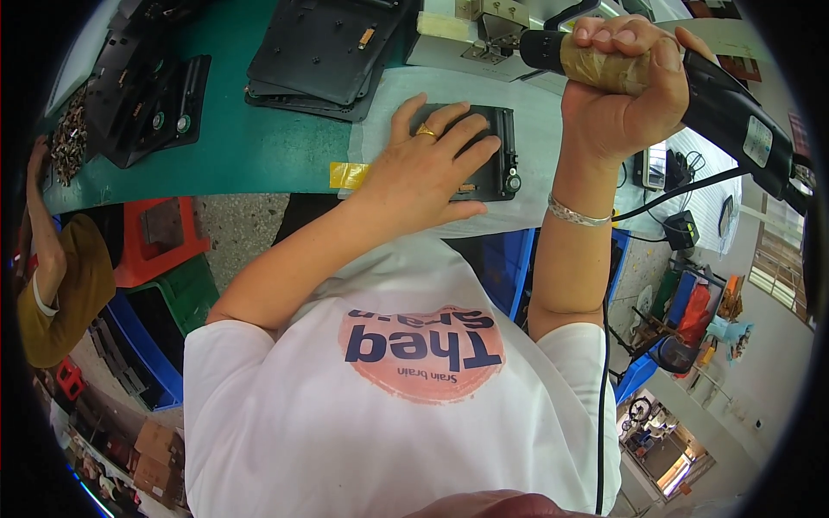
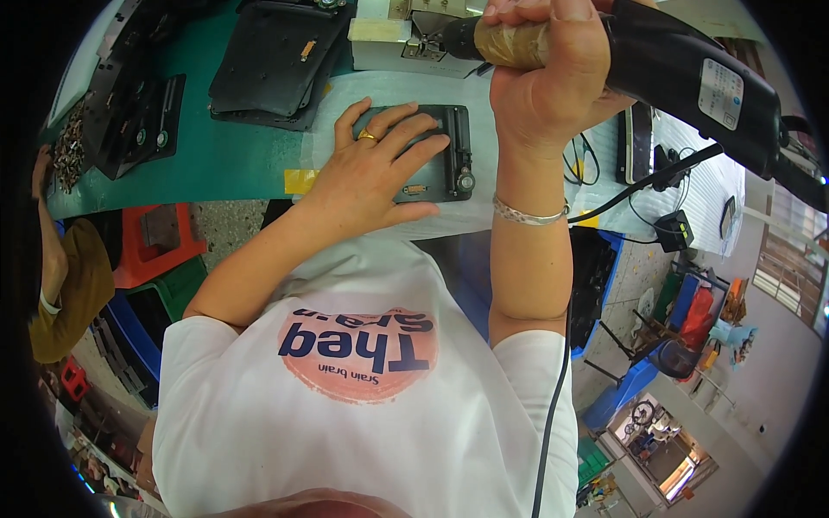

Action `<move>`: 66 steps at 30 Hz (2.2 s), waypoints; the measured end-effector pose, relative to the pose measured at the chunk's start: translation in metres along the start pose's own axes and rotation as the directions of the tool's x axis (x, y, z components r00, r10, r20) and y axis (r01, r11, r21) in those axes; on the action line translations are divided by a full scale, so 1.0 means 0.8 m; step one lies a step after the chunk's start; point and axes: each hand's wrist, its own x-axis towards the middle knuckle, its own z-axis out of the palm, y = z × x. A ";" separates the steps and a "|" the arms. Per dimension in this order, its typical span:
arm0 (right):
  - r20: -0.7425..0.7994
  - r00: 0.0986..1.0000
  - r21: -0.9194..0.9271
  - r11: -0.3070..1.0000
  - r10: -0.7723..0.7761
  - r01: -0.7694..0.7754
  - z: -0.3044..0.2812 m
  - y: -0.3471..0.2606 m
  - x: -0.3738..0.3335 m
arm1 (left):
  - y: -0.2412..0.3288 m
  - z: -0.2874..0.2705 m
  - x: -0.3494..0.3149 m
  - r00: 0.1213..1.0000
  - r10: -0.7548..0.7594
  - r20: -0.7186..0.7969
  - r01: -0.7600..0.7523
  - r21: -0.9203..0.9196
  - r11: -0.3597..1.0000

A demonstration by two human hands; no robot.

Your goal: The person assembles plastic housing components of an electronic device by securing them together with screws using an electric screwdriver.

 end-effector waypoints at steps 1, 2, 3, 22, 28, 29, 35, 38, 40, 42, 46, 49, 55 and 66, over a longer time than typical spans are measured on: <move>-0.003 1.000 -0.005 1.000 -0.004 0.004 -0.007 -0.001 0.002 | 0.001 -0.001 0.001 1.000 0.005 0.003 -0.005 0.005 1.000; 0.070 0.998 0.004 1.000 0.002 -0.003 -0.020 -0.001 0.007 | 0.002 -0.001 0.002 1.000 0.012 0.005 -0.012 0.002 1.000; 0.147 0.989 0.021 1.000 0.011 -0.015 -0.022 0.001 0.010 | 0.002 -0.001 0.001 1.000 0.010 0.002 -0.010 0.001 1.000; 0.034 0.999 -0.065 0.998 0.015 -0.012 0.040 -0.003 -0.007 | 0.001 -0.001 0.000 1.000 0.002 -0.011 -0.002 0.000 1.000; 0.049 0.961 0.954 0.271 0.272 -0.125 0.058 0.001 -0.007 | 0.000 0.000 0.000 1.000 0.007 -0.018 -0.008 -0.011 1.000; 0.034 0.961 0.963 0.248 0.275 -0.105 0.060 -0.001 -0.007 | 0.000 0.000 0.000 1.000 0.008 -0.018 -0.008 -0.011 1.000; -0.004 0.987 0.574 0.809 0.160 -0.129 0.051 -0.003 -0.007 | 0.001 -0.001 -0.001 1.000 0.002 -0.018 -0.002 -0.006 1.000; 0.046 0.945 0.957 0.256 0.324 -0.134 0.058 0.000 -0.009 | 0.001 -0.001 -0.002 1.000 0.002 -0.012 -0.002 -0.005 1.000; 0.048 0.947 0.955 0.262 0.318 -0.137 0.056 0.002 -0.008 | 0.002 -0.002 -0.002 1.000 0.002 -0.015 -0.002 -0.002 1.000; 0.054 0.951 0.946 0.288 0.303 -0.145 0.052 0.006 -0.003 | 0.002 -0.002 -0.001 1.000 0.002 -0.012 -0.002 0.000 1.000; 0.131 0.936 0.907 0.340 0.328 -0.246 0.042 0.011 0.011 | 0.001 -0.001 0.000 1.000 -0.001 -0.001 0.002 0.012 1.000; 0.278 0.946 0.725 0.610 0.166 -0.320 0.025 0.027 0.025 | 0.001 -0.001 0.003 1.000 0.007 -0.014 -0.007 0.018 1.000; 0.078 0.989 -0.023 0.992 0.127 -0.125 0.020 -0.029 -0.011 | 0.004 -0.020 0.013 0.993 0.025 -0.114 -0.038 -0.118 0.992; -0.124 0.971 -0.429 0.894 -0.203 0.132 0.044 -0.076 -0.050 | 0.137 -0.116 0.147 0.761 0.183 -0.623 -0.325 -0.123 0.938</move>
